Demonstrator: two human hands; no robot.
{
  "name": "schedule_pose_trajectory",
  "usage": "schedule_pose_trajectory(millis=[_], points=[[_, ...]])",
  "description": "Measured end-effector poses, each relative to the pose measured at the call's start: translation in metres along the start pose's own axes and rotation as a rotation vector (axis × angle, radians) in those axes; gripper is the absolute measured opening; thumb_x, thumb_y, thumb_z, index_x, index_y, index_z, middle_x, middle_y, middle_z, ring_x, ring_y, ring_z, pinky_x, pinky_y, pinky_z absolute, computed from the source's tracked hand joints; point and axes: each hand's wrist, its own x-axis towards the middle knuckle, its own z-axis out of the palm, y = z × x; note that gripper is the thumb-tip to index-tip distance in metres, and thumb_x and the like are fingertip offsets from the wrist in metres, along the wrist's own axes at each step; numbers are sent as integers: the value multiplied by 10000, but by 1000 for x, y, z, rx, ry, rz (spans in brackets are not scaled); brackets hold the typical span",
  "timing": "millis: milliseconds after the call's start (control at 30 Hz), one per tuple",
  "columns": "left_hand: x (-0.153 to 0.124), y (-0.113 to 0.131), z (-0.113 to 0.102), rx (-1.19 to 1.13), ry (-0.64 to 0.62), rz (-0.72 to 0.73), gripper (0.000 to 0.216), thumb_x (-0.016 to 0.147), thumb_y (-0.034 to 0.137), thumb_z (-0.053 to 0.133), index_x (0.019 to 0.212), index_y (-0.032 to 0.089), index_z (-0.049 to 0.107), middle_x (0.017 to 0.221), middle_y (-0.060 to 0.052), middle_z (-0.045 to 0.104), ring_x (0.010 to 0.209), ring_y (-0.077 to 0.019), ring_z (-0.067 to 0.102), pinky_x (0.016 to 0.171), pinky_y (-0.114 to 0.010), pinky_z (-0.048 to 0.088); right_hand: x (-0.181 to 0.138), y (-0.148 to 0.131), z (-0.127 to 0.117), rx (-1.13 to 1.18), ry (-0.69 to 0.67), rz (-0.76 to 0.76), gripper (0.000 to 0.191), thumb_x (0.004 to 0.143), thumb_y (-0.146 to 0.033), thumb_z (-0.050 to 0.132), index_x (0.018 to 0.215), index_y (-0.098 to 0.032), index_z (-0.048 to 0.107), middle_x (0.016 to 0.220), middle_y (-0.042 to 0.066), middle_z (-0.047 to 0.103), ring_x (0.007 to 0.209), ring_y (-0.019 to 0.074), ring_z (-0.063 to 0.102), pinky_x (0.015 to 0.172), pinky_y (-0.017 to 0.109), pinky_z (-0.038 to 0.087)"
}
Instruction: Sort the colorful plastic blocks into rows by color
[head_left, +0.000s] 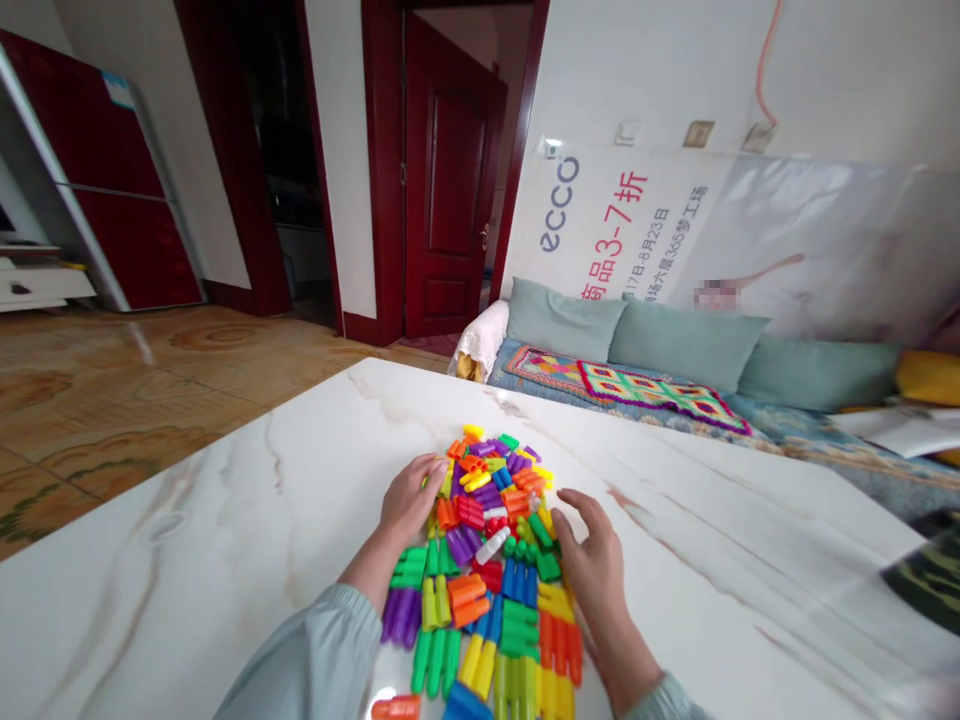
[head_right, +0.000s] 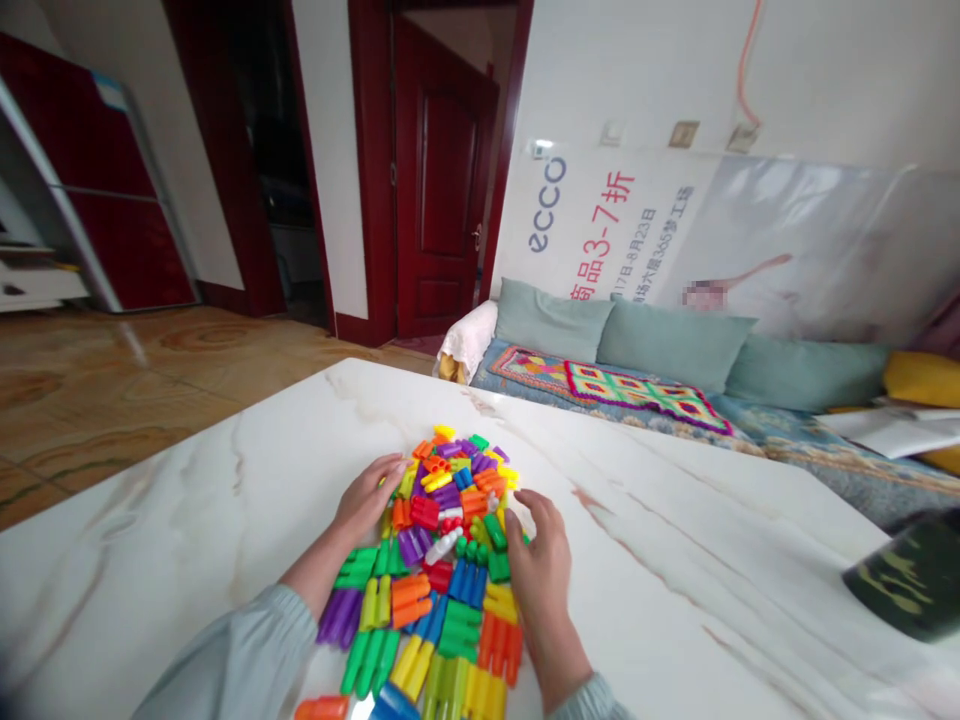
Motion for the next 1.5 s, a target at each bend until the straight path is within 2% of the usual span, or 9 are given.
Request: schedule_pose_trajectory(millis=[167, 333, 500, 633, 700, 833, 967, 1267, 1500], points=[[0, 2, 0, 32, 1, -1, 448, 936, 507, 369, 1110, 259, 700, 1305, -25, 626, 1239, -212, 543, 1104, -358, 375, 47, -18, 20, -45, -203, -165, 423, 888, -446, 530, 1212, -194, 634, 1311, 118, 598, 1249, 258, 511, 1077, 442, 391], [-1, 4, 0, 69, -10, 36, 413, 950, 454, 372, 1140, 276, 693, 1315, -7, 624, 1245, -195, 540, 1114, -337, 367, 38, -22, 39, -89, -376, -101, 459, 934, -428, 457, 1300, -188, 596, 1383, 104, 556, 1309, 243, 473, 1113, 443, 364], [-1, 8, 0, 95, 10, 44, 413, 961, 436, 365, 1119, 268, 708, 1300, -7, 635, 1239, -198, 550, 1108, -332, 375, 27, -27, 27, -111, -341, -64, 430, 970, -457, 391, 1013, -218, 746, 1199, 80, 686, 1158, 247, 593, 1025, 406, 437], [-2, 11, -1, 99, 10, 39, 421, 967, 434, 363, 1104, 251, 715, 1298, -19, 637, 1237, -208, 554, 1100, -340, 382, 42, -48, 26, -99, -344, -179, 231, 901, -327, 548, 898, -212, 749, 1054, 65, 734, 1034, 223, 632, 942, 342, 471], [-2, 11, -1, 100, 8, 38, 416, 969, 434, 365, 1100, 254, 716, 1297, -17, 639, 1232, -204, 557, 1103, -342, 378, 48, -63, 30, -177, -468, -278, 165, 829, -190, 603, 909, -221, 743, 996, 39, 744, 1010, 207, 629, 924, 312, 468], [-1, 11, -1, 115, 6, 34, 407, 975, 430, 359, 1085, 278, 720, 1288, 5, 646, 1225, -190, 560, 1107, -323, 371, 51, -95, 39, -513, -738, -397, 355, 739, -51, 583, 998, -238, 737, 1007, 39, 743, 1026, 224, 622, 848, 294, 476], [-1, 12, -1, 120, 7, 38, 408, 975, 417, 360, 1081, 268, 725, 1285, -6, 648, 1214, -206, 570, 1098, -334, 381, 51, -114, 44, -697, -825, -415, 436, 734, -77, 590, 1125, -234, 701, 1060, 81, 725, 1018, 261, 642, 787, 315, 487], [-3, 15, -2, 110, 23, 37, 382, 971, 408, 384, 1076, 272, 726, 1283, -8, 648, 1211, -199, 566, 1100, -339, 377, 40, -102, 51, -673, -730, -476, 336, 804, -76, 514, 1043, -202, 713, 1058, 94, 683, 1028, 245, 587, 761, 301, 457], [-2, 14, -2, 112, 18, 43, 380, 968, 398, 382, 1064, 276, 729, 1282, -7, 646, 1203, -208, 571, 1088, -351, 392, 31, -82, 35, -468, -447, -430, 282, 870, -112, 467, 994, -218, 698, 988, 66, 697, 983, 231, 560, 839, 321, 454]])
